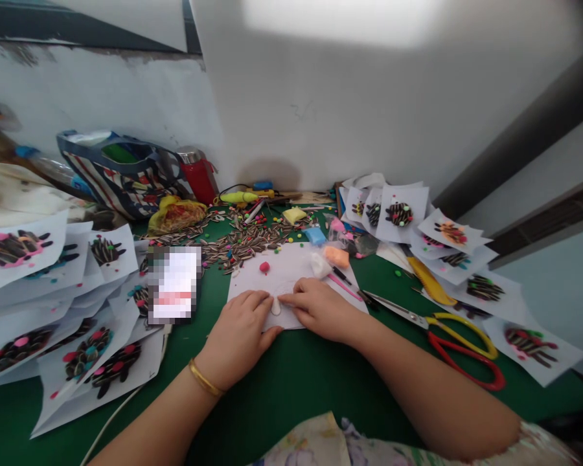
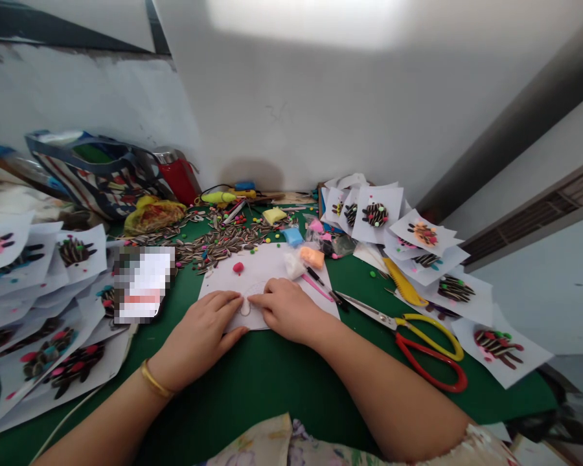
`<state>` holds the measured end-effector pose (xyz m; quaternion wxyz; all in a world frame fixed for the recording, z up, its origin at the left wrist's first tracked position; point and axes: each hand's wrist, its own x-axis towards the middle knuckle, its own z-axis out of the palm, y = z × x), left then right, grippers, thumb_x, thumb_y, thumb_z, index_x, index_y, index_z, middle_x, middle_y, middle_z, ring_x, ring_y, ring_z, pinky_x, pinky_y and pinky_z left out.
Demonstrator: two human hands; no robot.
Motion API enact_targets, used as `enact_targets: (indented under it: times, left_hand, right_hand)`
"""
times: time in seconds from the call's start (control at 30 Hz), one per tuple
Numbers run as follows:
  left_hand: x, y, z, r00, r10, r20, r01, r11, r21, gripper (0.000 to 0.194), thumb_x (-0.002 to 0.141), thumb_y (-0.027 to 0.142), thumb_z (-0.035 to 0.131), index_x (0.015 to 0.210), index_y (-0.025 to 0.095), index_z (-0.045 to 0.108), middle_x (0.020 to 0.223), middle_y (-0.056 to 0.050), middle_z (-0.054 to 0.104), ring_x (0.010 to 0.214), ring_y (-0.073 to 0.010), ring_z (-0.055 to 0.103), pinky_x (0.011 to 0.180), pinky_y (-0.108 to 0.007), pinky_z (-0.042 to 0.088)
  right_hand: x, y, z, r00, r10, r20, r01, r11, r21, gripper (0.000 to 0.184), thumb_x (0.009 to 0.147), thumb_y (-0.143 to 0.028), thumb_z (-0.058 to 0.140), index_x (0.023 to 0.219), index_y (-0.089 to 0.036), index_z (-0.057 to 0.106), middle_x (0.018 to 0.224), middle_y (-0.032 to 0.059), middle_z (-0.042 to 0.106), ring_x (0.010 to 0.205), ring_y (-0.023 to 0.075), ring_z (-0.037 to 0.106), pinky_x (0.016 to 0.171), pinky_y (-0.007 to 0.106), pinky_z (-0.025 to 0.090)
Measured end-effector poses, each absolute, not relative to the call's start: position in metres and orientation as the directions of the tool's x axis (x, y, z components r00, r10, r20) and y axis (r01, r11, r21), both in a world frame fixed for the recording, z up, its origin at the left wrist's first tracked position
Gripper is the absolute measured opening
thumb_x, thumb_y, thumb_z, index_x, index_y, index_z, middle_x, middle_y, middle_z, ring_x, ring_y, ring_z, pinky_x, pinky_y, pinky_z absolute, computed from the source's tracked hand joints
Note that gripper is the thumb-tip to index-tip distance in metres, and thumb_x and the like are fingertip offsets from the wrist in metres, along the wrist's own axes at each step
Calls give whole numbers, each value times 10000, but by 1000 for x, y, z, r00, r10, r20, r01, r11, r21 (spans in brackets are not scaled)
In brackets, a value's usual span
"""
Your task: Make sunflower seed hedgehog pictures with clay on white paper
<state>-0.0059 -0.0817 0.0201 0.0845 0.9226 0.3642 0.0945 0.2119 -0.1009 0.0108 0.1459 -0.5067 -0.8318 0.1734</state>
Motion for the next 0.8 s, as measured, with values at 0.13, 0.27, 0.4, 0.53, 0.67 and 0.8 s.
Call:
enact_targets:
  times: [0.13, 0.27, 0.4, 0.53, 0.67, 0.8]
  left_hand:
    - [-5, -82, 20, 715, 689, 117, 658, -720, 220, 432, 855, 356, 627, 1246, 184, 564, 1265, -103, 587, 1189, -275, 514, 1037, -455, 422]
    - [-4, -83, 21, 717, 690, 92, 666, -719, 199, 451, 852, 356, 631, 1266, 193, 556, 1266, -105, 580, 1185, -284, 509, 1029, -465, 423]
    - [-5, -83, 21, 725, 683, 89, 660, -726, 194, 430, 852, 362, 633, 1247, 201, 572, 1261, -105, 583, 1180, -284, 513, 1025, -469, 425]
    - [-6, -81, 22, 721, 682, 124, 651, -728, 215, 453, 867, 371, 618, 1276, 191, 550, 1249, -110, 599, 1170, -278, 534, 1021, -458, 435]
    - [-7, -80, 26, 744, 659, 111, 628, -746, 220, 412, 860, 372, 630, 1221, 179, 585, 1238, -107, 624, 1146, -271, 565, 1017, -442, 447]
    - [-10, -83, 28, 767, 635, 91, 611, -766, 199, 484, 841, 390, 656, 1264, 175, 563, 1308, -122, 601, 1200, -274, 553, 1048, -437, 433]
  right_hand:
    - [211, -101, 13, -431, 901, 42, 804, 404, -436, 400, 900, -171, 538, 1270, -294, 629, 993, 70, 569, 926, 197, 514, 842, 326, 381]
    - [212, -100, 13, -412, 910, 43, 790, 380, -481, 424, 894, -158, 528, 1309, -218, 587, 1029, 86, 585, 958, 195, 532, 864, 308, 399]
    - [213, -98, 12, -405, 913, 41, 787, 371, -493, 420, 885, -137, 520, 1294, -190, 596, 1036, 94, 596, 966, 197, 546, 878, 310, 414]
    - [214, -97, 10, -417, 907, 58, 776, 388, -497, 431, 881, -123, 510, 1299, -186, 591, 1036, 93, 608, 983, 201, 554, 892, 316, 422]
    - [214, -96, 7, -425, 902, 73, 772, 403, -491, 431, 880, -120, 511, 1299, -187, 593, 1031, 92, 615, 995, 202, 556, 900, 319, 425]
    - [213, -96, 6, -415, 908, 66, 778, 391, -491, 445, 867, -112, 518, 1301, -179, 590, 1058, 100, 610, 1020, 207, 555, 923, 329, 422]
